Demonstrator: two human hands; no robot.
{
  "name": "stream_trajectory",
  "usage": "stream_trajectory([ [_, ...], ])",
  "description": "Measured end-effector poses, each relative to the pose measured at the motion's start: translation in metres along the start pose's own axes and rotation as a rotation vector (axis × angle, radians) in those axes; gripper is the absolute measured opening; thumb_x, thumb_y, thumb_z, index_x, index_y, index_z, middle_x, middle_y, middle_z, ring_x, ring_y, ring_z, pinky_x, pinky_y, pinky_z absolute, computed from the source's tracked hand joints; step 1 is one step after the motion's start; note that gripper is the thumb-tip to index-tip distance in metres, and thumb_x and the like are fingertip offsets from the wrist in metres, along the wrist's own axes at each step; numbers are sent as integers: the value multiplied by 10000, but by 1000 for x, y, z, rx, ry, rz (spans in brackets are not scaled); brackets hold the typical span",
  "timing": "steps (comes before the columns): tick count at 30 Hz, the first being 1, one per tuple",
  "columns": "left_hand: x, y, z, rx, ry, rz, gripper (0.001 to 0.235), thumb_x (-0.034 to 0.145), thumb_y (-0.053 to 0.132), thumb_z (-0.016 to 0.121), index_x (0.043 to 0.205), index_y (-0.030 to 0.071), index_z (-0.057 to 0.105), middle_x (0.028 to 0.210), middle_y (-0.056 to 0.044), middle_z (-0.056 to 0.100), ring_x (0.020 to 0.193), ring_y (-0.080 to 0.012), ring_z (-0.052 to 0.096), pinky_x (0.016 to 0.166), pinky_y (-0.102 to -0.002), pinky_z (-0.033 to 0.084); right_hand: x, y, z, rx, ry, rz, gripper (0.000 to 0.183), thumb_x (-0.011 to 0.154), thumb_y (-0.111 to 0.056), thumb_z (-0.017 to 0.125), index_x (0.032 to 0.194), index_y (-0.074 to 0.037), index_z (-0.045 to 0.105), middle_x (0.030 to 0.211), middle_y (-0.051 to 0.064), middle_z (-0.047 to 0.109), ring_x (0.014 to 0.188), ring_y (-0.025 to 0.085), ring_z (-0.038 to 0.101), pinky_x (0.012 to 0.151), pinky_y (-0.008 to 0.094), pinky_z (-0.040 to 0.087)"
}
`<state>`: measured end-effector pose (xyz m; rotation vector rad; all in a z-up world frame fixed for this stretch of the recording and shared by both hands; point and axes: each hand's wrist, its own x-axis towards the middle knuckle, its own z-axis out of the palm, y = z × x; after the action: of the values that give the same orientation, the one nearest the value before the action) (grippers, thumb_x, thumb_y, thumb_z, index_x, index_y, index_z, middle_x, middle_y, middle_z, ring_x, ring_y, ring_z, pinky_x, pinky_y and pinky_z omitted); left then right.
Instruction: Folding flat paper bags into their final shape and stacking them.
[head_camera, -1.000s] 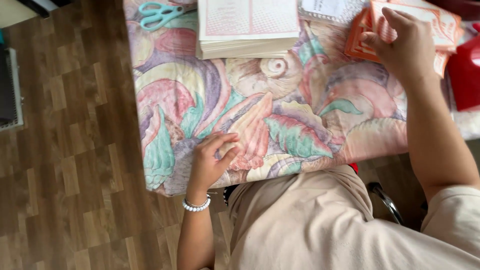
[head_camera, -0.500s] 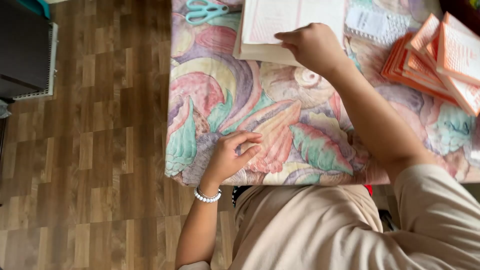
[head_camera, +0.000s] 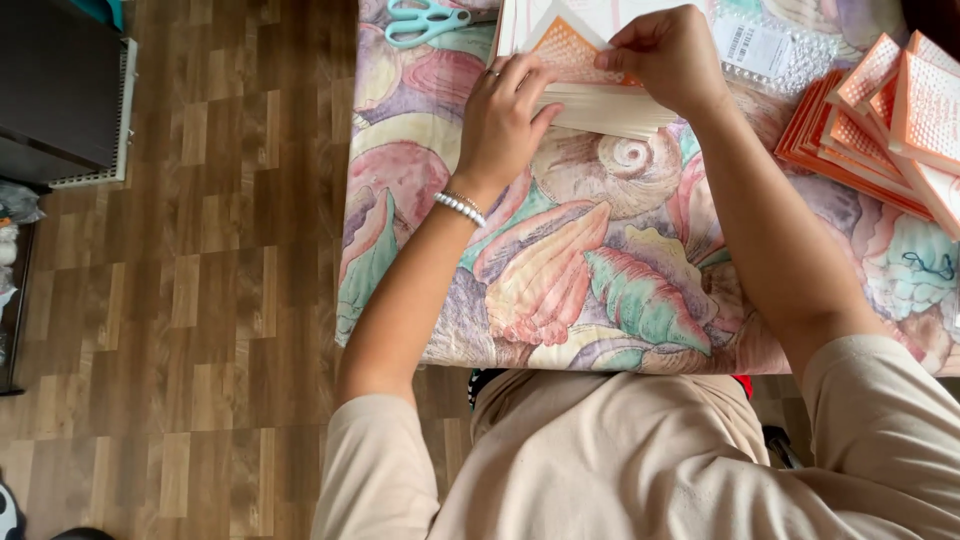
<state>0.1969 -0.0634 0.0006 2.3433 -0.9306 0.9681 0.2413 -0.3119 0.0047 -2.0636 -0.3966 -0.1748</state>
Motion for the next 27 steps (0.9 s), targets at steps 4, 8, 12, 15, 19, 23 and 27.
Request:
stream_trajectory([
  [4,0,-16,33,62,-161,26,353,939,143,782,1262,25,702,1308,-169,669,1215,-328,617,1060,-437,525,4,14,-3,29,58,-270,154,1041,116,786,1107,79,651,1013,214,752,956,299,779,805,385,662],
  [8,9,-16,34,20,-83,47,98,889,110,803,980,82,780,947,-65,770,900,-244,708,799,-410,581,4,24,-14,-330,127,-459,195,958,164,698,917,-14,631,952,92,703,895,255,708,770,360,551],
  [12,25,-20,35,-15,-41,-121,152,869,248,807,764,138,801,617,19,720,542,-105,643,427,-281,453,-7,-30,-16,-415,-176,-514,204,1051,60,683,1230,57,780,1166,152,781,888,315,690,730,419,536],
  [15,34,-26,38,-2,-135,-264,241,704,149,860,658,159,624,601,41,675,542,-178,626,441,-367,415,-5,-13,-8,-547,-155,-508,182,963,-114,870,1119,-25,844,1084,120,800,840,277,712,727,398,568],
  [19,41,3,-4,78,-40,-144,542,644,142,991,860,134,494,941,-20,588,885,-228,595,754,-343,471,1,11,-5,-484,-55,-448,121,964,3,746,1032,-14,846,971,82,802,774,228,706,661,352,540],
  [23,29,7,-3,223,34,78,564,695,269,1046,956,108,573,974,-49,483,896,-239,480,883,-373,426,2,24,-8,-289,-59,-23,207,967,-315,943,922,-165,808,766,-61,664,673,66,445,550,291,325],
  [27,21,1,6,235,13,110,532,713,306,1031,993,89,635,978,-42,504,889,-231,487,911,-384,412,7,34,-12,-216,-98,24,183,1124,-315,824,1017,-169,796,794,-94,646,680,42,457,586,288,339],
])
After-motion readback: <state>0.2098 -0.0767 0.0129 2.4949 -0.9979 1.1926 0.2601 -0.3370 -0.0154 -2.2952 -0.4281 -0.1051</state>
